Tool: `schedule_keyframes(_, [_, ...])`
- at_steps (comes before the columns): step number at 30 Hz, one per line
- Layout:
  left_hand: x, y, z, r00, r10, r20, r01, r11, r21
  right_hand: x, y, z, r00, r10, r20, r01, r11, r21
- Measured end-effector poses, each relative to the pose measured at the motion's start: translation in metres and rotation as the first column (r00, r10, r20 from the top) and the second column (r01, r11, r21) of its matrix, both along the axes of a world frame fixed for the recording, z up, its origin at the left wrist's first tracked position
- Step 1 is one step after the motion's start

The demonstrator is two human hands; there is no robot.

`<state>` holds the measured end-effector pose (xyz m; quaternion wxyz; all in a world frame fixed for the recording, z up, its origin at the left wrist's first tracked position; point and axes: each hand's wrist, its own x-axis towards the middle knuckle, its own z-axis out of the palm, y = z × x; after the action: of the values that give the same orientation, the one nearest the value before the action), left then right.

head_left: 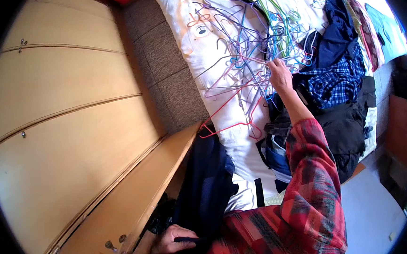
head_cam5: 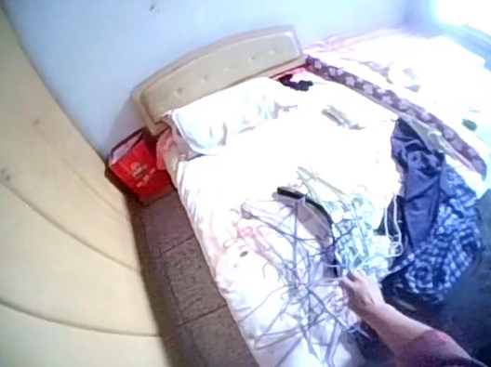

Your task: The person picks up clothing items from a pile on a bed, places them onto plastic and wire hangers, and hangs each item onto a wooden rod inside a closet.

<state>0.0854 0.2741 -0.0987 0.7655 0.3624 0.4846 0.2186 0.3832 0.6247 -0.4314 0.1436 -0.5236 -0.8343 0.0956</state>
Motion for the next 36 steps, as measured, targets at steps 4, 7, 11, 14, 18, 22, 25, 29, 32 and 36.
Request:
schedule_keyframes(4, [-0.003,-0.006,-0.001,0.995,-0.079,0.062,0.085,0.989,-0.117,0.070,-0.065,0.044,0.985,-0.085,-0.153,0.066,0.990,-0.124])
schedule_keyframes(7, [0.000,-0.011,-0.002,0.997,-0.047,0.056,0.054,0.990,-0.130,0.125,-0.124,0.058,0.951,-0.277,-0.134,0.227,0.925,-0.304])
schedule_keyframes(11, [0.005,0.001,-0.003,0.991,-0.105,0.086,0.119,0.976,-0.181,0.173,-0.197,0.066,0.882,-0.472,0.011,0.393,0.722,-0.570])
schedule_keyframes(14, [0.009,0.004,-0.007,0.987,-0.103,0.120,0.123,0.978,-0.169,0.193,-0.227,0.064,0.872,-0.478,0.103,0.448,0.695,-0.563])
schedule_keyframes(18, [0.016,0.012,-0.010,0.982,-0.154,0.111,0.172,0.970,-0.173,0.168,-0.210,0.096,0.821,-0.464,0.332,0.564,0.744,-0.358])
schedule_keyframes(22, [0.022,0.022,-0.010,0.984,-0.151,0.099,0.170,0.961,-0.216,0.129,-0.142,0.110,0.911,-0.349,0.221,0.393,0.897,-0.201])
schedule_keyframes(25, [0.024,0.020,-0.013,0.993,-0.104,0.059,0.114,0.970,-0.216,0.078,-0.077,0.079,0.920,-0.304,-0.249,0.237,0.935,-0.266])
schedule_keyframes(29, [0.018,0.015,-0.021,0.989,-0.110,0.103,0.126,0.977,-0.169,0.034,0.009,0.043,0.908,-0.232,-0.349,0.179,0.968,-0.177])
schedule_keyframes(32, [0.014,0.014,-0.022,0.988,-0.099,0.116,0.121,0.972,-0.199,0.005,0.065,0.010,0.808,-0.484,-0.336,0.451,0.875,-0.177])
schedule_keyframes(36, [0.012,0.021,-0.023,0.994,-0.068,0.085,0.083,0.980,-0.183,-0.013,0.096,-0.002,0.762,-0.597,-0.248,0.519,0.794,-0.316])
